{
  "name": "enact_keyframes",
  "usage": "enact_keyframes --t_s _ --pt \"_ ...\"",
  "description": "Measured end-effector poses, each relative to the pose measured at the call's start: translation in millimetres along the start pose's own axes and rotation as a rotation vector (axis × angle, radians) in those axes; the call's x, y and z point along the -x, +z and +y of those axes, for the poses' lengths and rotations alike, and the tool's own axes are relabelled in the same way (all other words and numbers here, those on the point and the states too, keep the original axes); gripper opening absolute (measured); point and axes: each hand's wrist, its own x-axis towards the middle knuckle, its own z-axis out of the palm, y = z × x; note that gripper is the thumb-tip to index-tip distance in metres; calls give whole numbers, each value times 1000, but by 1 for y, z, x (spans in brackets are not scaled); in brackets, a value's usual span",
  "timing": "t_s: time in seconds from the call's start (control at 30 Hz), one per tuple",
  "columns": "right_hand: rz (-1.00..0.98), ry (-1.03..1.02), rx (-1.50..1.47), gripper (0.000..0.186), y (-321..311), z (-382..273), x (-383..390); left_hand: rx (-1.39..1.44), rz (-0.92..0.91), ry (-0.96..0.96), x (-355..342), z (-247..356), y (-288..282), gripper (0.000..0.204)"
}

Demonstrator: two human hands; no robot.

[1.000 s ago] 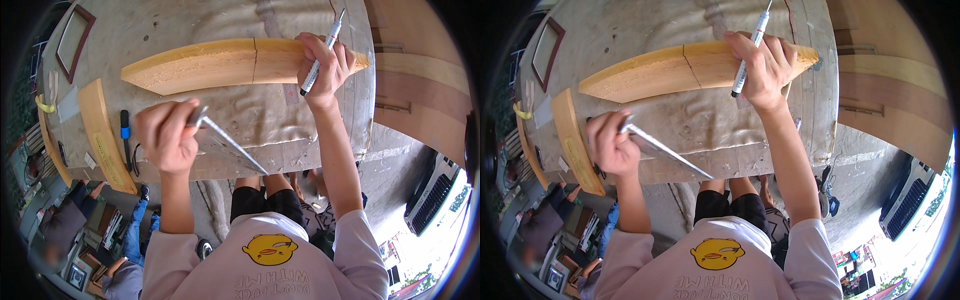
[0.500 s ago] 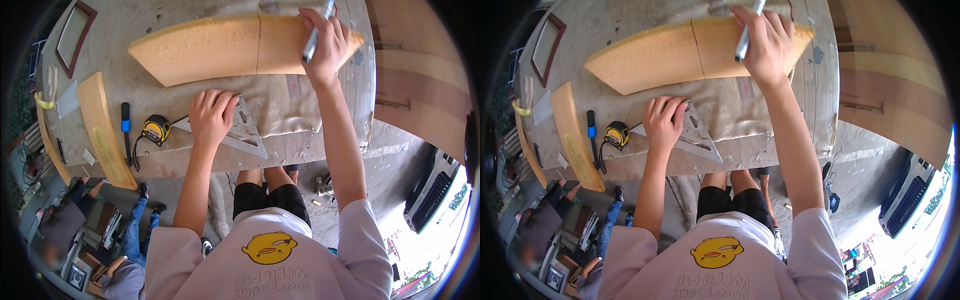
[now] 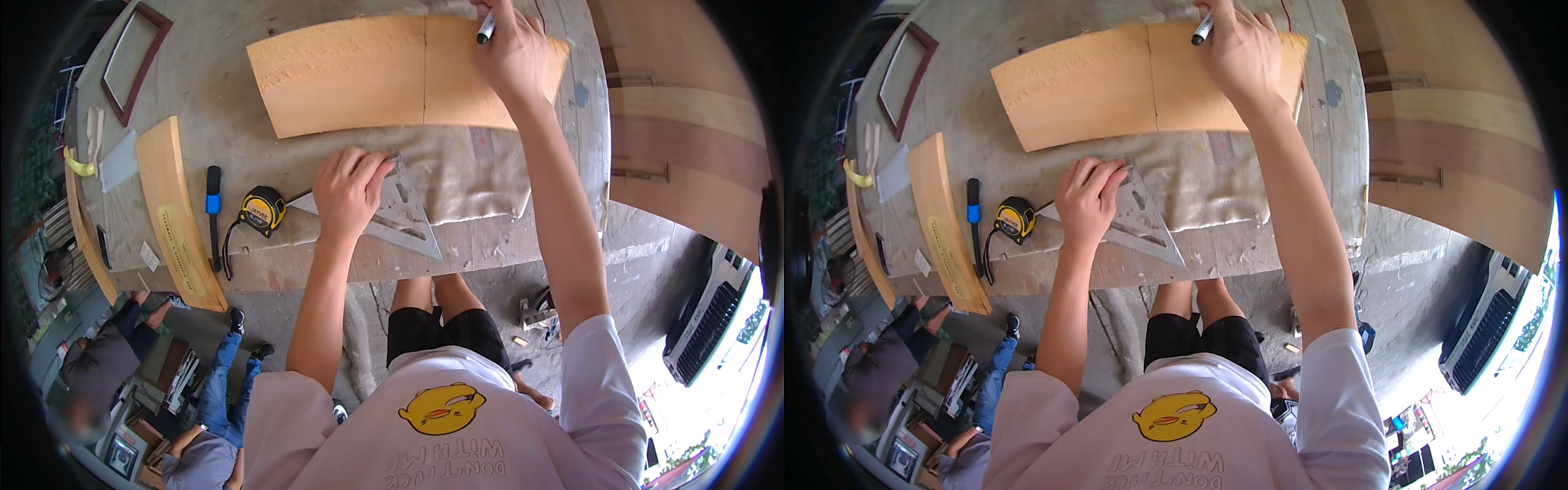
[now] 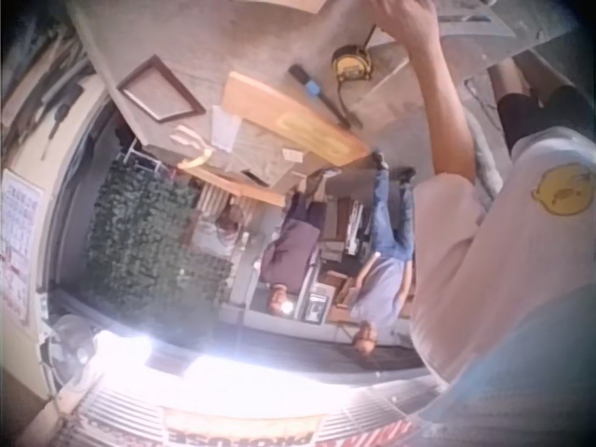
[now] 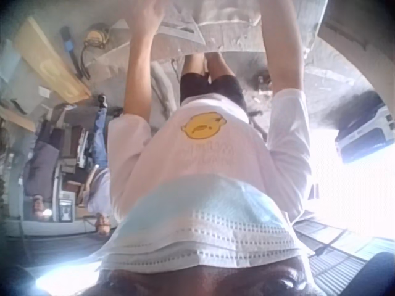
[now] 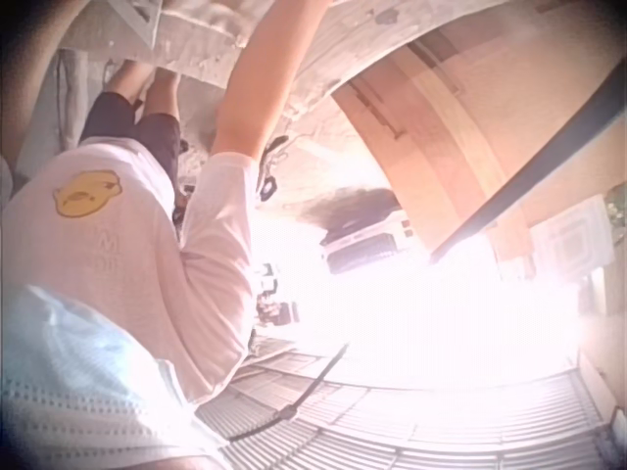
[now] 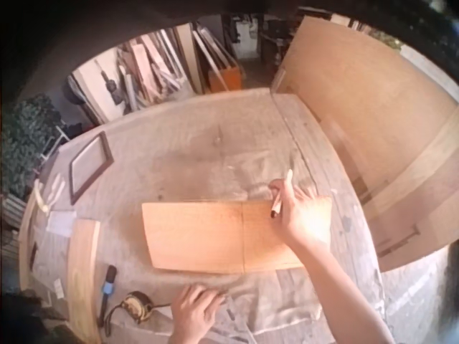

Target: The person measures a rectangular wooden board with a tape measure and marks it with a marker. They then use a speed square to draw straight lines on the board. The person handles the board, tape measure, marker, and speed square throughout the task.

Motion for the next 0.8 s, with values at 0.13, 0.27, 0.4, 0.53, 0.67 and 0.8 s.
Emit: enact_keyframes --t_s 0.13,0.27,0.4,0.53,0.67,0.8 --pt "-127 92 92 21 -22 -8 20 167 133 48 -14 22 -49 15" --pt "-316 117 20 15 -34 1 60 136 127 54 -43 40 -92 16" --pt "-181 29 -107 21 -27 14 97 91 46 119 -72 28 -48 14" --pt "-51 169 -315 19 -30 1 124 8 -67 134 -84 18 10 10" --pt "-52 245 -387 29 -33 -7 158 14 -166 92 -85 10 31 6" --pt "-77 285 -421 33 -36 -11 160 49 -191 67 -84 13 33 9"
